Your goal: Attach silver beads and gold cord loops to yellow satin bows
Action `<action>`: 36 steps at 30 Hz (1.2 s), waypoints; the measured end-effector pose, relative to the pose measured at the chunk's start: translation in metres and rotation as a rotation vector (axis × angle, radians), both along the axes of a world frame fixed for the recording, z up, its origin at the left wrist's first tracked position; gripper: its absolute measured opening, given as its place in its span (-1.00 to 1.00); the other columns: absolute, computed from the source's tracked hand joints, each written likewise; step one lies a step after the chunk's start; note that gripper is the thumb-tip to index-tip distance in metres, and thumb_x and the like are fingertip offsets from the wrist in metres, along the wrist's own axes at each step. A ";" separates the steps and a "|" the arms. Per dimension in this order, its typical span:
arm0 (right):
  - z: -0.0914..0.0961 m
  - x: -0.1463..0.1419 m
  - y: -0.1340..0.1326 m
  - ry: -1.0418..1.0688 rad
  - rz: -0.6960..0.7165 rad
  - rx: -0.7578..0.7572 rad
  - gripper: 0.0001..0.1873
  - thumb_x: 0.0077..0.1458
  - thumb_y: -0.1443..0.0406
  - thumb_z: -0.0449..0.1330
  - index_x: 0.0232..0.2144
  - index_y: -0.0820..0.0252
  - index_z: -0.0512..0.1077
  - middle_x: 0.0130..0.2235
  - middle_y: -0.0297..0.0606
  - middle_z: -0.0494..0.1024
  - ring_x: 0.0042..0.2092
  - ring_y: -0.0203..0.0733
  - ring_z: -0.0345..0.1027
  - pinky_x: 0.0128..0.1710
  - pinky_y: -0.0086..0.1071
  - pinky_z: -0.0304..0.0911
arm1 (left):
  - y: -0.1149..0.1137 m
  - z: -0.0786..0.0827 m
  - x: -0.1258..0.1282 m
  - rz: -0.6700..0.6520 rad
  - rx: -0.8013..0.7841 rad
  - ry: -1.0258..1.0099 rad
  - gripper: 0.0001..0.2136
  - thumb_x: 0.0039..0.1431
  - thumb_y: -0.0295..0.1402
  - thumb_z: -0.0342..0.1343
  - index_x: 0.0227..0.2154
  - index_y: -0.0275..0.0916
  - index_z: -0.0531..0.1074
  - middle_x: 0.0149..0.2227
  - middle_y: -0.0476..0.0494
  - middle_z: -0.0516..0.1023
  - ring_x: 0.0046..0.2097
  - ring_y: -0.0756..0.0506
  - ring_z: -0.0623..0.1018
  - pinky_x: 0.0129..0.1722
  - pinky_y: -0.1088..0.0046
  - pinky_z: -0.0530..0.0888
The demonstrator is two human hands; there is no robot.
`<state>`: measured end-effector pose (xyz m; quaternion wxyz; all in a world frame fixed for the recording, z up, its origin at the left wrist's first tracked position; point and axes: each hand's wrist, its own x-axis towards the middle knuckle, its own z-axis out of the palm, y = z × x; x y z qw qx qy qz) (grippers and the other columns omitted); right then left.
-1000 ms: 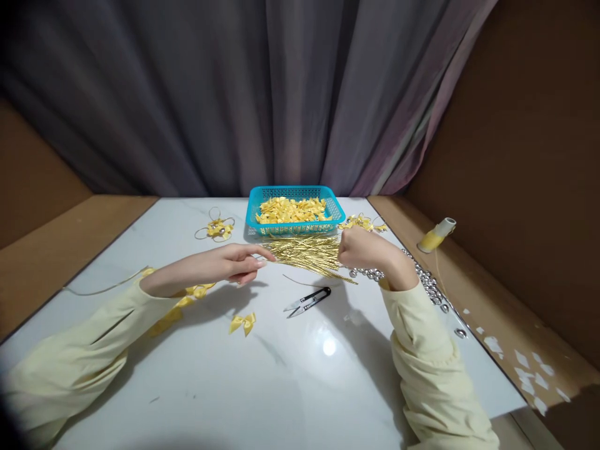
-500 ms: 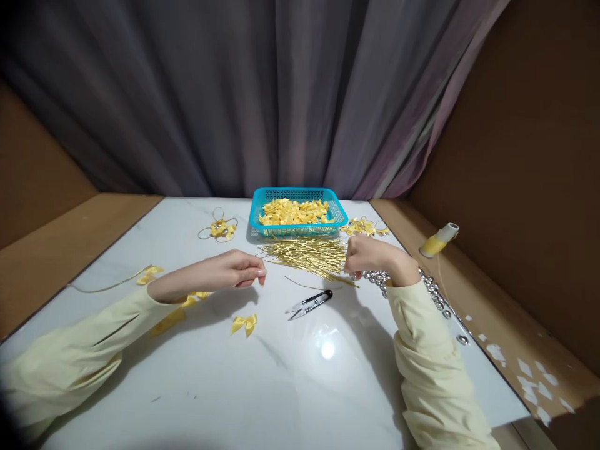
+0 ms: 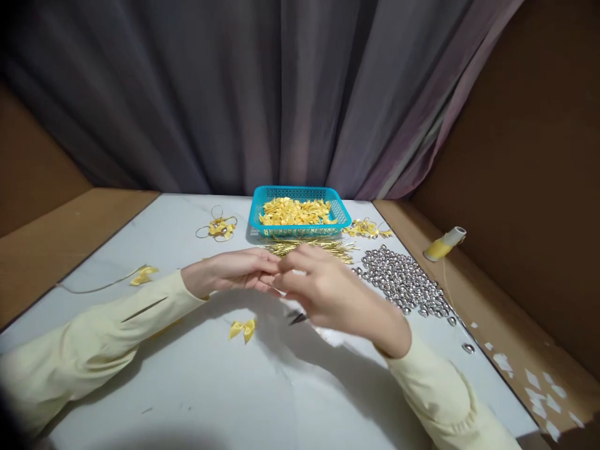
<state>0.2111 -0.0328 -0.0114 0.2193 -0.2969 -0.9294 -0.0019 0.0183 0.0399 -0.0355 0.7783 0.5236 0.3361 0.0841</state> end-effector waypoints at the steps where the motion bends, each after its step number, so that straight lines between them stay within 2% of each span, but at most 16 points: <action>1: -0.007 -0.008 -0.002 -0.045 0.017 0.039 -0.76 0.09 0.47 0.06 -0.19 0.22 0.41 -0.17 -0.18 0.46 -0.12 -0.17 0.26 -0.16 -0.28 0.21 | 0.001 -0.002 0.002 0.011 -0.019 -0.012 -0.93 0.00 -0.45 0.13 -0.45 -0.36 0.46 -0.46 -0.08 0.51 -0.38 0.04 0.49 -0.37 0.58 0.39; 3: -0.025 -0.018 -0.002 -0.104 0.051 0.142 -0.73 0.11 0.49 0.03 -0.13 0.30 0.38 -0.09 -0.12 0.43 -0.03 -0.10 0.21 -0.13 -0.23 0.18 | 0.002 -0.005 0.005 0.033 -0.050 -0.028 -0.95 -0.03 -0.54 0.10 -0.50 -0.35 0.45 -0.51 -0.03 0.48 -0.43 0.08 0.46 -0.42 0.63 0.37; 6: -0.046 -0.022 0.004 -0.072 0.082 0.268 -0.79 0.15 0.49 0.00 -0.21 0.35 0.40 -0.10 -0.11 0.46 -0.02 -0.09 0.21 -0.15 -0.23 0.16 | 0.004 -0.009 0.008 0.062 -0.087 -0.033 -0.93 -0.01 -0.57 0.07 -0.51 -0.37 0.45 -0.54 0.00 0.45 -0.47 0.11 0.43 -0.45 0.65 0.36; 11: -0.058 -0.020 0.012 0.155 0.092 0.322 -0.80 0.15 0.51 0.01 -0.24 0.30 0.40 -0.21 -0.18 0.54 -0.12 -0.17 0.30 -0.22 -0.27 0.15 | 0.008 -0.008 0.014 0.085 -0.105 -0.038 -0.91 0.04 -0.56 0.07 -0.53 -0.40 0.42 -0.60 0.05 0.38 -0.57 0.14 0.35 -0.55 0.68 0.31; 15: -0.053 -0.021 0.019 0.361 0.006 0.160 -0.80 0.11 0.52 0.04 -0.30 0.23 0.40 -0.27 -0.21 0.53 -0.18 -0.20 0.33 -0.23 -0.27 0.18 | 0.011 -0.003 0.017 0.103 -0.116 -0.083 -0.94 0.07 -0.52 0.09 -0.48 -0.39 0.42 -0.53 0.01 0.44 -0.48 0.11 0.42 -0.41 0.63 0.38; 18: -0.045 -0.019 0.024 0.605 -0.033 -0.081 -0.90 0.09 0.44 0.11 -0.41 0.20 0.39 -0.34 -0.24 0.49 -0.24 -0.22 0.35 -0.22 -0.26 0.24 | 0.015 -0.002 0.009 0.069 -0.046 -0.082 -0.82 0.15 -0.30 0.05 -0.36 -0.33 0.43 -0.35 -0.08 0.53 -0.31 0.02 0.50 -0.23 0.50 0.41; 19: -0.041 -0.017 0.025 0.698 -0.054 -0.182 -0.93 0.07 0.42 0.14 -0.42 0.19 0.39 -0.34 -0.26 0.47 -0.25 -0.22 0.36 -0.20 -0.26 0.27 | 0.016 -0.002 0.003 0.049 0.015 -0.060 -0.76 0.17 -0.22 0.01 -0.30 -0.31 0.42 -0.27 -0.12 0.53 -0.24 -0.01 0.51 -0.19 0.45 0.41; 20: -0.037 -0.014 0.026 0.802 -0.080 -0.266 -0.94 0.06 0.40 0.15 -0.44 0.17 0.39 -0.34 -0.27 0.46 -0.25 -0.23 0.37 -0.19 -0.26 0.28 | 0.017 -0.003 -0.004 0.006 0.161 0.025 -0.68 0.19 -0.13 -0.06 -0.28 -0.30 0.41 -0.24 -0.15 0.53 -0.21 -0.04 0.51 -0.19 0.42 0.41; 21: -0.032 -0.009 0.027 0.898 -0.120 -0.342 -0.95 0.05 0.38 0.17 -0.45 0.16 0.38 -0.34 -0.28 0.44 -0.26 -0.23 0.38 -0.18 -0.26 0.29 | 0.016 -0.005 -0.013 0.000 0.212 0.083 -0.65 0.16 -0.09 -0.03 -0.33 -0.33 0.42 -0.26 -0.19 0.53 -0.22 -0.08 0.51 -0.21 0.39 0.40; 22: -0.026 -0.003 0.027 0.996 -0.160 -0.392 -0.95 0.05 0.37 0.16 -0.45 0.15 0.37 -0.33 -0.30 0.42 -0.29 -0.25 0.39 -0.18 -0.26 0.30 | 0.013 -0.007 -0.023 0.016 0.294 0.151 -0.68 0.12 -0.12 0.04 -0.39 -0.34 0.42 -0.31 -0.19 0.53 -0.26 -0.08 0.50 -0.25 0.40 0.39; 23: -0.020 0.004 0.026 1.081 -0.198 -0.423 -0.94 0.05 0.35 0.16 -0.46 0.14 0.35 -0.33 -0.31 0.41 -0.32 -0.27 0.40 -0.18 -0.27 0.31 | 0.008 -0.010 -0.033 0.001 0.546 0.329 -0.68 0.08 -0.10 0.06 -0.47 -0.31 0.41 -0.44 -0.11 0.49 -0.37 -0.05 0.47 -0.35 0.45 0.36; 24: -0.013 0.012 0.026 1.147 -0.245 -0.448 -0.94 0.06 0.35 0.15 -0.46 0.13 0.35 -0.31 -0.31 0.42 -0.33 -0.29 0.40 -0.15 -0.26 0.30 | 0.002 -0.013 -0.042 0.012 0.631 0.404 -0.71 0.04 -0.12 0.10 -0.49 -0.30 0.40 -0.50 -0.07 0.45 -0.42 -0.04 0.42 -0.40 0.46 0.31; 26: 0.002 0.028 0.023 1.260 -0.252 -0.504 -0.92 0.06 0.38 0.13 -0.46 0.14 0.35 -0.29 -0.29 0.46 -0.34 -0.32 0.38 -0.12 -0.28 0.27 | -0.016 -0.021 -0.058 0.010 0.691 0.458 -0.75 0.02 -0.15 0.13 -0.46 -0.27 0.39 -0.48 -0.04 0.40 -0.41 -0.04 0.37 -0.43 0.47 0.25; 29: 0.023 0.048 0.016 1.418 -0.275 -0.556 -0.84 0.09 0.42 0.07 -0.49 0.16 0.39 -0.36 -0.28 0.46 -0.38 -0.37 0.34 -0.19 -0.36 0.26 | -0.047 -0.033 -0.070 -0.058 0.829 0.521 -0.77 0.03 -0.17 0.11 -0.31 -0.20 0.35 -0.31 -0.05 0.36 -0.29 -0.07 0.35 -0.35 0.47 0.25; 33: 0.034 0.062 0.010 1.444 -0.324 -0.623 -0.84 0.04 0.41 0.12 -0.53 0.17 0.43 -0.49 -0.33 0.40 -0.49 -0.40 0.24 -0.39 -0.43 0.27 | -0.066 -0.042 -0.068 -0.109 0.861 0.492 -0.89 0.17 -0.30 -0.05 -0.40 -0.20 0.28 -0.25 -0.04 0.31 -0.23 -0.05 0.35 -0.22 0.46 0.26; 36: 0.030 0.062 0.011 1.366 -0.281 -0.768 -0.94 -0.01 0.38 0.19 -0.50 0.18 0.44 -0.57 -0.38 0.37 -0.56 -0.44 0.22 -0.56 -0.52 0.20 | -0.061 -0.036 -0.061 -0.082 0.876 0.516 -0.85 0.17 -0.31 -0.07 -0.47 -0.22 0.24 -0.39 0.00 0.32 -0.34 -0.03 0.34 -0.33 0.48 0.25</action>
